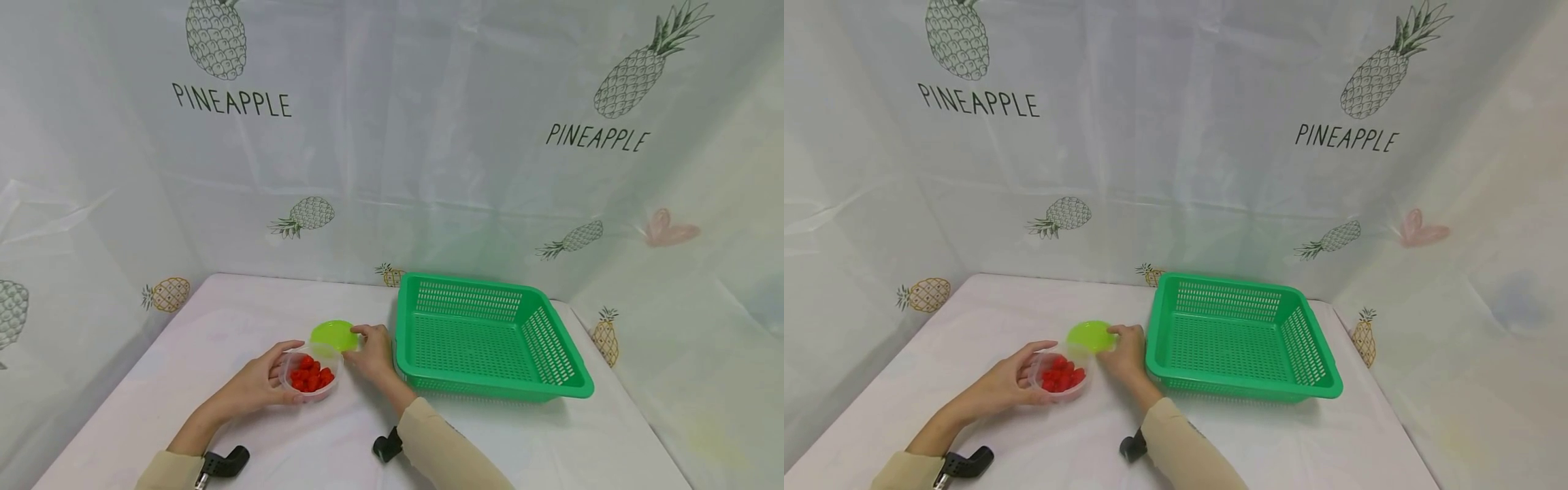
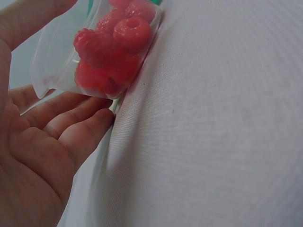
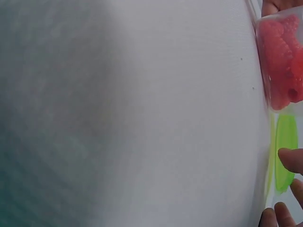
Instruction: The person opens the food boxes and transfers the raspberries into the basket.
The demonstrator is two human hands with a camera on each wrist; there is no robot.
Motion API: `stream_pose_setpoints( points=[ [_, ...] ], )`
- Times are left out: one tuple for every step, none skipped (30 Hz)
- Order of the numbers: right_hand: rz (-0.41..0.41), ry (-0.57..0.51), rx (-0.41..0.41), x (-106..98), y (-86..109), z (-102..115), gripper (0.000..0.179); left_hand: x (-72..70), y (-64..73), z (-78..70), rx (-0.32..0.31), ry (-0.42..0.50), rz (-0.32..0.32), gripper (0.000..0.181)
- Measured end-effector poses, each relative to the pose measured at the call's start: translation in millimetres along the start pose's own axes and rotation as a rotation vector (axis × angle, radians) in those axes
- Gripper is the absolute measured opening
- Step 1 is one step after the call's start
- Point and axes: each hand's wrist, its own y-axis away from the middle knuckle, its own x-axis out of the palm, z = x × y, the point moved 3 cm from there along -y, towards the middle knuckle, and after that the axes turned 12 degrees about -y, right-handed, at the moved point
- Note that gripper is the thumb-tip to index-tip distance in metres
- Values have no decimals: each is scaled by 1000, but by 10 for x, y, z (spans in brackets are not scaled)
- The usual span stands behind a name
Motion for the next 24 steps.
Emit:
stream_pose_setpoints(
  points=[
    [7, 3, 3, -4, 0, 0, 44, -1, 0, -3, 4, 2, 1, 100],
    [13, 3, 5, -8, -1, 1, 44, -1, 0, -5, 5, 4, 2, 100],
    [18, 1, 8, -11, 1, 3, 44, -1, 0, -7, 8, 4, 4, 100],
    [22, -5, 9, -15, 3, 7, 43, -1, 0, -11, 8, 3, 4, 100],
    [25, -11, 10, -21, 5, 12, 42, 0, 0, -13, 8, 1, 4, 100],
    [26, -20, 5, -27, 9, 22, 41, 2, 0, -16, 9, 1, 3, 100],
    [29, -30, 6, -31, 13, 32, 40, 3, 1, -19, 9, -2, 1, 100],
    [31, -40, 5, -37, 17, 43, 40, 3, 3, -20, 10, -7, -1, 99],
    [33, -49, 3, -42, 25, 59, 39, 3, 5, -21, 13, -10, -3, 99],
    [36, -58, -1, -49, 35, 80, 39, 3, 7, -24, 17, -9, -4, 99],
    [39, -62, -5, -56, 45, 105, 39, 3, 10, -25, 22, -5, -5, 99],
    [43, -63, -18, -63, 57, 132, 39, 2, 14, -27, 28, -1, -4, 99],
    [48, -63, -26, -71, 68, 160, 38, 0, 17, -27, 35, -4, -6, 99],
    [54, -60, -40, -81, 79, 192, 38, -2, 20, -26, 42, -5, -7, 99],
    [62, -60, -54, -93, 91, 225, 38, -6, 24, -27, 49, -4, -8, 98],
    [70, -59, -68, -104, 102, 259, 38, -10, 28, -26, 55, -7, -10, 98],
    [81, -58, -79, -116, 112, 291, 38, -15, 33, -25, 59, -12, -13, 98],
    [93, -61, -92, -128, 120, 322, 38, -21, 37, -24, 62, -17, -15, 98],
    [109, -62, -99, -137, 127, 350, 37, -26, 41, -23, 66, -21, -15, 98],
    [126, -63, -111, -146, 132, 379, 37, -31, 45, -22, 69, -17, -13, 98],
    [145, -62, -124, -153, 137, 404, 36, -34, 49, -21, 70, -9, -9, 98],
    [165, -55, -134, -159, 141, 428, 36, -38, 53, -21, 71, -4, -6, 98],
    [189, -47, -151, -166, 145, 452, 35, -41, 57, -21, 74, 6, -3, 98],
    [213, -37, -170, -174, 150, 478, 34, -44, 61, -20, 75, 13, -2, 98]
  ],
)
